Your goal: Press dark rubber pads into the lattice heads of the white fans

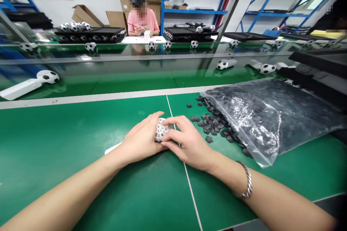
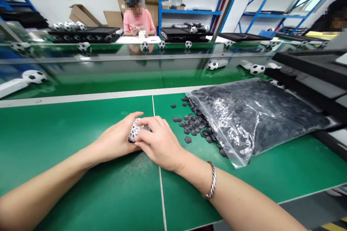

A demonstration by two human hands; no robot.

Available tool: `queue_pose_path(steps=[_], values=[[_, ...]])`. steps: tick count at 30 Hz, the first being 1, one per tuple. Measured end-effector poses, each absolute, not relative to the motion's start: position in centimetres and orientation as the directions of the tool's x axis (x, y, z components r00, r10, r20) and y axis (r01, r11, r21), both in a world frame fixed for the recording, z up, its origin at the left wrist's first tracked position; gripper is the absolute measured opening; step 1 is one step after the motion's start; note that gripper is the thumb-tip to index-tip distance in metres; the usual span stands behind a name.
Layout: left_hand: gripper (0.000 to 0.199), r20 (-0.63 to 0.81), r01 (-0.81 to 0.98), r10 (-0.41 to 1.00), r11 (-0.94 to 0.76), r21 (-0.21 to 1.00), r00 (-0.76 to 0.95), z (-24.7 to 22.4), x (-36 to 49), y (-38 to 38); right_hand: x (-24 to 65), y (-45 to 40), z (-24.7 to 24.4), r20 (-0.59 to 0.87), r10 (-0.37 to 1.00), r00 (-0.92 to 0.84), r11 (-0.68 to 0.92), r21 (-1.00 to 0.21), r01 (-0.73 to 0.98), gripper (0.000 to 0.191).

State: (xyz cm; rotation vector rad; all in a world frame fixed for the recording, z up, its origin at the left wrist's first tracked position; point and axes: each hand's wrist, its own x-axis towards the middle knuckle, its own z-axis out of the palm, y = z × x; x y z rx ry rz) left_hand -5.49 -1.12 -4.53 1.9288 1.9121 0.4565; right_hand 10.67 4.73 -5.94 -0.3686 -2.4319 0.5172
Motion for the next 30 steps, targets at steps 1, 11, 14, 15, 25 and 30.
queue_pose_path(steps=[1, 11, 14, 15, 25, 30], values=[[0.078, -0.027, 0.869, 0.999, -0.018, 0.494, 0.037, -4.6, -5.6, -1.1, 10.6, 4.6, -5.9, 0.514, 0.396, -0.761, 0.875, -0.462, 0.143, 0.004], [0.058, 0.014, 0.836, 0.999, -0.035, 0.548, 0.033, -4.7, -5.6, -1.0, 10.5, 4.9, -6.4, 0.331, 0.613, -0.717, 0.639, -0.741, 0.205, 0.036], [0.055, 0.024, 0.831, 1.000, -0.020, 0.556, 0.008, -4.5, -5.4, -1.0, 10.4, 4.9, -6.6, 0.266, 0.615, -0.743, 0.567, -0.803, 0.182, 0.042], [0.052, 0.030, 0.833, 1.000, -0.021, 0.553, 0.005, -4.5, -5.4, -1.1, 10.3, 4.9, -6.7, 0.268, 0.611, -0.745, 0.564, -0.808, 0.172, 0.041], [0.067, -0.053, 0.901, 0.998, 0.051, 0.432, -0.031, -4.3, -5.3, -1.1, 11.6, 8.0, -5.4, 0.199, 0.667, -0.718, 0.567, -0.762, 0.315, 0.019], [0.063, -0.127, 0.914, 0.991, 0.095, 0.395, -0.048, -3.5, -5.1, -1.0, 14.4, 11.7, -5.1, 0.080, 0.854, -0.515, 0.506, -0.363, 0.783, 0.010]])
